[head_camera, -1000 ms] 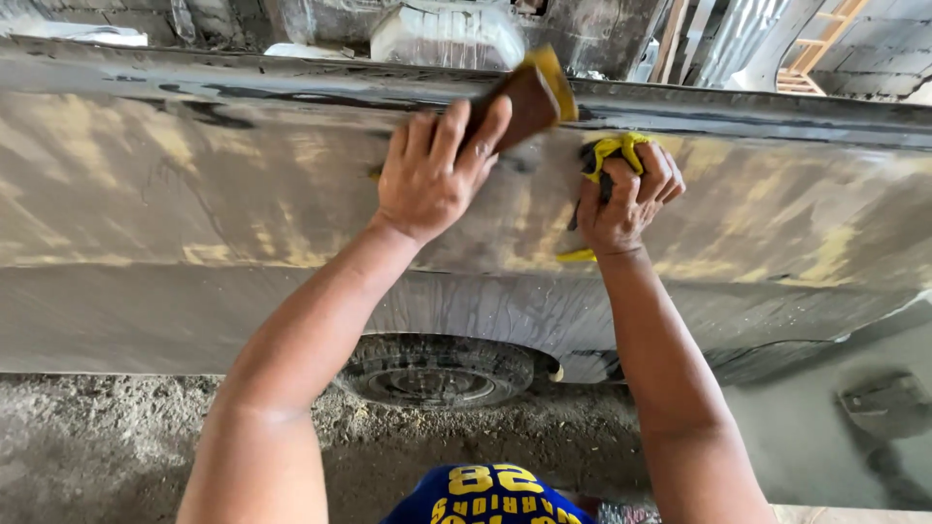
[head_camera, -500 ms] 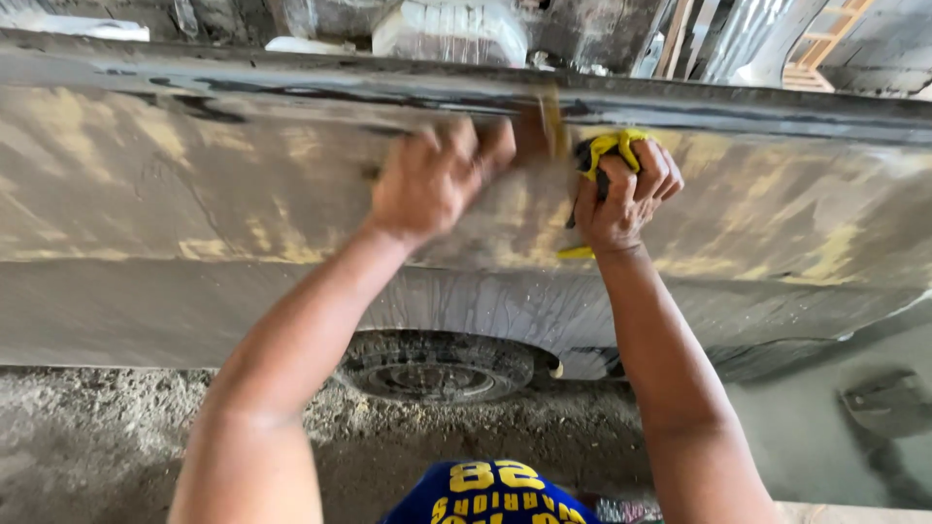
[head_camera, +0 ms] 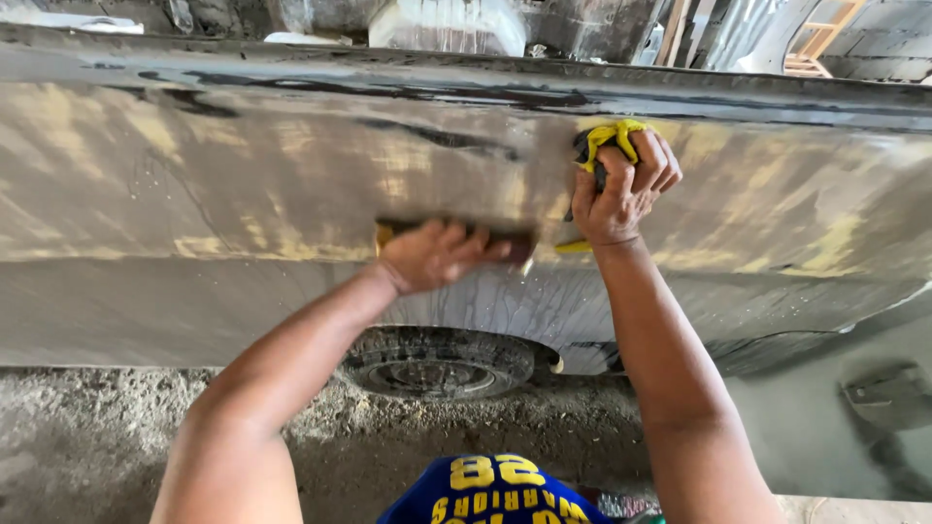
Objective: Sanding the exterior body of a van using a sanding block and water.
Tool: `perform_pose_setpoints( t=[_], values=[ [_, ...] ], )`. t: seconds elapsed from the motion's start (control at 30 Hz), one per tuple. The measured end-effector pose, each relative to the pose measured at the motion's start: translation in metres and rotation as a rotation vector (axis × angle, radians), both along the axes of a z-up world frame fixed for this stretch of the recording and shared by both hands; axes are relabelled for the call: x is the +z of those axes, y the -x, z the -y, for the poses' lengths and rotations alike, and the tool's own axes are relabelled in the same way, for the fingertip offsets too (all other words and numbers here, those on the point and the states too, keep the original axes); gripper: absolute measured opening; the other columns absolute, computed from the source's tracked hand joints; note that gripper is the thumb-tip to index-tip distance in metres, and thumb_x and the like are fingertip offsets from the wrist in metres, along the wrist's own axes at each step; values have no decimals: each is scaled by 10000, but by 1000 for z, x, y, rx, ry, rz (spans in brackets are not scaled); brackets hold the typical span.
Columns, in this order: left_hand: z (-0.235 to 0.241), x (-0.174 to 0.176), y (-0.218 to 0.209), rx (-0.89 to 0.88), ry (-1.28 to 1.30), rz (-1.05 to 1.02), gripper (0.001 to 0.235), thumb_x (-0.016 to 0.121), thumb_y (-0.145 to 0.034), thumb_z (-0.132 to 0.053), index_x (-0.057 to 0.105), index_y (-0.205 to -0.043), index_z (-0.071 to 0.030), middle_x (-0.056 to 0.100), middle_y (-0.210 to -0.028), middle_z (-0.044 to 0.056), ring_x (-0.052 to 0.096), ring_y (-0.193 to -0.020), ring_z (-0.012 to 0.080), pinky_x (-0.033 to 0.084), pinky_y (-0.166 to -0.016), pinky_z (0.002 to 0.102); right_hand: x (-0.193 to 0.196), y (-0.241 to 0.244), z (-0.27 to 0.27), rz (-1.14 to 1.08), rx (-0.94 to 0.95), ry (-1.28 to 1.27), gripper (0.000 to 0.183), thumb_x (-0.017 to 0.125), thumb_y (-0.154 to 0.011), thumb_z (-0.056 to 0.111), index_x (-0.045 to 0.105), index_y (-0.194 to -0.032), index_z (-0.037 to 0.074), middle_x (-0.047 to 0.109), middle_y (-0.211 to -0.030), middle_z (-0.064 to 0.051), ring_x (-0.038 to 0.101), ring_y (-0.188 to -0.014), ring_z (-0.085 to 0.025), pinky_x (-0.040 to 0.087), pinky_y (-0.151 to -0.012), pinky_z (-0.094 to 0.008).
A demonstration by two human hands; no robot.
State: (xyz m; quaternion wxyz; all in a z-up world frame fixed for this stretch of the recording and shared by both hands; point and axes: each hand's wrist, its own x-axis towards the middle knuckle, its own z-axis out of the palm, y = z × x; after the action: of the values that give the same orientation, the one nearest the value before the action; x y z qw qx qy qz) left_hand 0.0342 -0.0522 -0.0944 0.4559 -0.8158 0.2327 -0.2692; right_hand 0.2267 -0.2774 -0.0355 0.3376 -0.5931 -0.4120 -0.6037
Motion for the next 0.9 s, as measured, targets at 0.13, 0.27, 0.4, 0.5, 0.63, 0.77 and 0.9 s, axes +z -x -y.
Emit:
perform_pose_setpoints(
  t=[0.13,0.27,0.4,0.5,0.63,0.77,0.9],
  values=[
    [8,101,-15,169,486,-18,961,478,-953,-859,191,-1641,-254,350,-1599,315,560,-781,146,488,-554,288,-2,3,2,6,-8,9,258,696,-980,174,562,-1197,132,514,-1346,-158,504,-1266,-395,357,-1087,-539],
    [7,88,-21,16,561,536,764,600,-1108,-195,103,-1682,-283,310,-1587,159,581,-952,205,564,-788,368,0,2,2,9,-4,10,262,703,-958,164,567,-1179,134,518,-1338,-157,505,-1261,-388,352,-1083,-536],
    [21,9,1,-21,324,127,792,519,-1020,-119,103,-1678,-270,362,-1556,167,620,-1108,279,576,-843,334,-1,1,4,-2,9,27,280,717,-966,205,562,-1188,132,509,-1352,-168,488,-1274,-397,341,-1088,-541],
    [8,-38,8,35,183,-106,748,504,-1015,-210,144,-1671,-189,452,-1483,166,627,-1021,268,570,-768,326,-2,1,2,-6,1,16,283,725,-964,225,561,-1179,140,517,-1348,-160,496,-1271,-388,343,-1082,-532],
    [-2,24,-6,-151,308,19,647,503,-1122,-200,175,-1679,-187,492,-1500,156,600,-941,212,532,-702,280,1,2,1,-11,14,16,276,713,-953,194,564,-1179,140,519,-1346,-159,497,-1269,-391,343,-1086,-532],
    [6,117,-12,175,217,653,544,394,-1126,-474,267,-1589,-217,581,-1288,150,505,-721,145,435,-522,258,-2,7,4,-3,19,8,272,710,-943,166,568,-1173,135,523,-1334,-158,509,-1252,-391,356,-1080,-532],
    [-7,77,-23,-71,517,504,610,565,-1190,-312,199,-1676,-261,512,-1249,112,551,-891,204,507,-675,318,0,4,3,-6,7,9,243,693,-988,175,568,-1193,139,521,-1350,-157,509,-1267,-388,355,-1088,-531]
  ],
)
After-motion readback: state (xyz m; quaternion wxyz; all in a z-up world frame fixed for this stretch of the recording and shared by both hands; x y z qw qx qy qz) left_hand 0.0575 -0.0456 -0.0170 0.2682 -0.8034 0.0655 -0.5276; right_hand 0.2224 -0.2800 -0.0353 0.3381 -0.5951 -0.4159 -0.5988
